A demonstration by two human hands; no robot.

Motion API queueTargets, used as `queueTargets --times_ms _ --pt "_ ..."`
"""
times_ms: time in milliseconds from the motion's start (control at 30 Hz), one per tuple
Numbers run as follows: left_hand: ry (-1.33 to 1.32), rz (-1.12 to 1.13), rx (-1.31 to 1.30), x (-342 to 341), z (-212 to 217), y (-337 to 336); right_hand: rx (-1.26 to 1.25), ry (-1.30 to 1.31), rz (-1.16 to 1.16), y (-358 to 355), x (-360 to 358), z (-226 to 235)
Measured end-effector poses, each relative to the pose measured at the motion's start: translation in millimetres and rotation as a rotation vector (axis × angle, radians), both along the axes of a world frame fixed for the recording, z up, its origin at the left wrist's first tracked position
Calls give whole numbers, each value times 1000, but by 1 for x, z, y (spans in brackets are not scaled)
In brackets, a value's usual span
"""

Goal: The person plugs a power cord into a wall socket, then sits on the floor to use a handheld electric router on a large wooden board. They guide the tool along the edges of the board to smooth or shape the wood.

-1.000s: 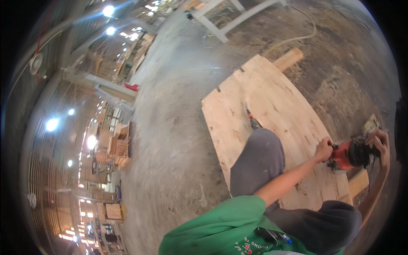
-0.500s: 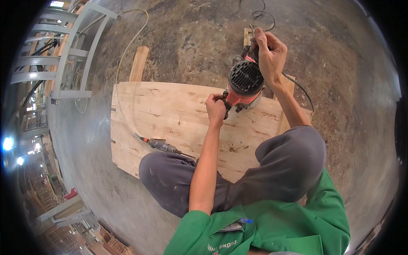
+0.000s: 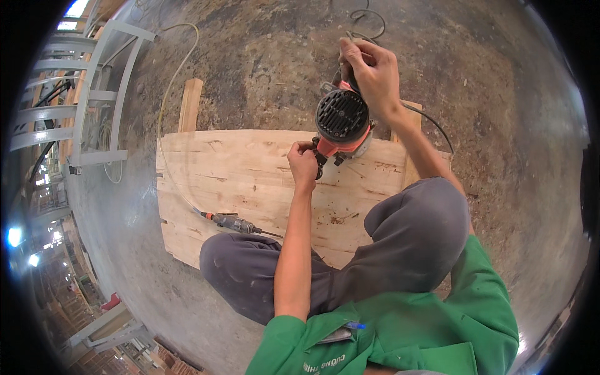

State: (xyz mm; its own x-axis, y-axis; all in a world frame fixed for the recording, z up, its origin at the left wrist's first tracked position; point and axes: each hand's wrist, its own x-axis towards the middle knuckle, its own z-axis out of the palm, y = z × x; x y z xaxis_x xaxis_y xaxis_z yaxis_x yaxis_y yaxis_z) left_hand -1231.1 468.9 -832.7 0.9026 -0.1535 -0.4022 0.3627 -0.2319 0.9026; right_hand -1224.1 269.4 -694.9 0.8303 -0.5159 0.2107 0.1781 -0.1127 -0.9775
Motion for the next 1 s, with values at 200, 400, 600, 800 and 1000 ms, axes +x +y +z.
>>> queueTargets --times_ms 200,400,600,800,1000 --pt "-55 24 -64 3 -11 -1 -352 -76 20 -11 1 -2" --pt "40 -32 -32 9 -10 -22 -87 183 894 -59 22 25" --pt "-135 119 215 -2 -16 8 -143 38 -90 -1 4 -10" --pt "-117 140 164 -5 -2 6 -324 1 6 -3 0 -9" --pt "-76 144 175 -9 7 0 -121 282 986 -51 25 8"
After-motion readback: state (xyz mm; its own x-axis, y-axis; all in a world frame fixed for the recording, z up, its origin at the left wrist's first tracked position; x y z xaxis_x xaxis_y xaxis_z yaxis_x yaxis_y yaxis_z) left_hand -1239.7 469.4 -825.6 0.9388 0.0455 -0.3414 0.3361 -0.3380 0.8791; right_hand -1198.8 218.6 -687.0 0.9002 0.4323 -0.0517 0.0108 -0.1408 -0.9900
